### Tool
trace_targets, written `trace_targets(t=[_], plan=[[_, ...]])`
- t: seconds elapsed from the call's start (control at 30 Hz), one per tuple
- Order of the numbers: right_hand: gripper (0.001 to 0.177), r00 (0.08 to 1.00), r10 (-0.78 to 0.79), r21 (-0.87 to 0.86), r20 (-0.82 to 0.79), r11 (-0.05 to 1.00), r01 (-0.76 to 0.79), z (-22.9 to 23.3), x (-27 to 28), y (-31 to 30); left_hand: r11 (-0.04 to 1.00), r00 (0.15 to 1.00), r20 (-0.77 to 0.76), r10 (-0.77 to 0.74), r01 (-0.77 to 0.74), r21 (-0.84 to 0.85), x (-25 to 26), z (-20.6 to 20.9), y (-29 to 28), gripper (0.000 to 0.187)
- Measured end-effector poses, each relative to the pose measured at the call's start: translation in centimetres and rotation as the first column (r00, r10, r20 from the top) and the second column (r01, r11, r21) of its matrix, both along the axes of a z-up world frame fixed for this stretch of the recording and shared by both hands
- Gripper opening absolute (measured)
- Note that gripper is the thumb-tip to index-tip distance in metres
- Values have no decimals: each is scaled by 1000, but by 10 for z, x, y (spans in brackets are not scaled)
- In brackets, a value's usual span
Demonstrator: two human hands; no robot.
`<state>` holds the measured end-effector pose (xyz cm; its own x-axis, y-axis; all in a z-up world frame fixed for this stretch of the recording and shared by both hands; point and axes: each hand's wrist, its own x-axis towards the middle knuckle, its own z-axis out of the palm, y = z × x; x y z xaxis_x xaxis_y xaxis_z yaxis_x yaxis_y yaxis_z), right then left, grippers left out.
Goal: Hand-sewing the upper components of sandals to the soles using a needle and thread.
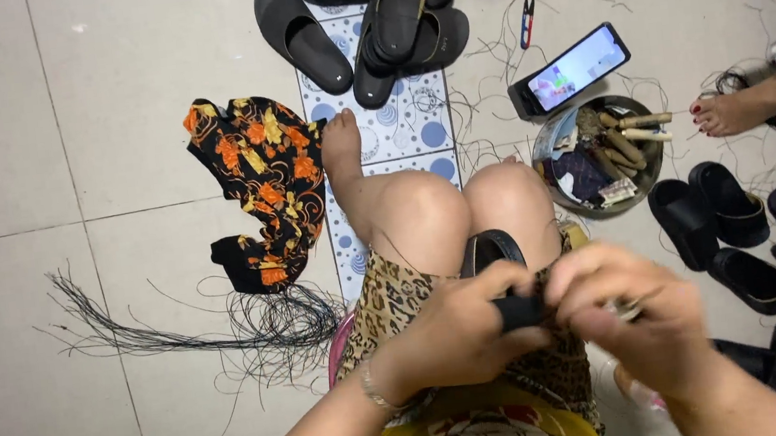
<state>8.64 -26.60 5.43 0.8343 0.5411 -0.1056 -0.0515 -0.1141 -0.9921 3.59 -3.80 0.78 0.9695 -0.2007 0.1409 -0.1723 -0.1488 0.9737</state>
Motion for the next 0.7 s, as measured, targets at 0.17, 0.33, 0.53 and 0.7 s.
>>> trace_targets(t=[0.17,0.33,0.53,0.7], plan=[[61,957,143,-547,253,837,20,13,23,-31,222,812,-503,295,-570,-791,-32,-87,145,14],[56,868,444,-721,222,674,-161,-2,9,-40,316,407,-131,904,-431,845,-76,-148,207,25],[59,805,586,-848,92,470,-245,6,12,-28,545,749,56,660,-529,650,-10,-49,83,9],[54,772,632,-898,63,374,-233,4,17,-30,904,956,214,201,-265,336,12,-14,14,69]])
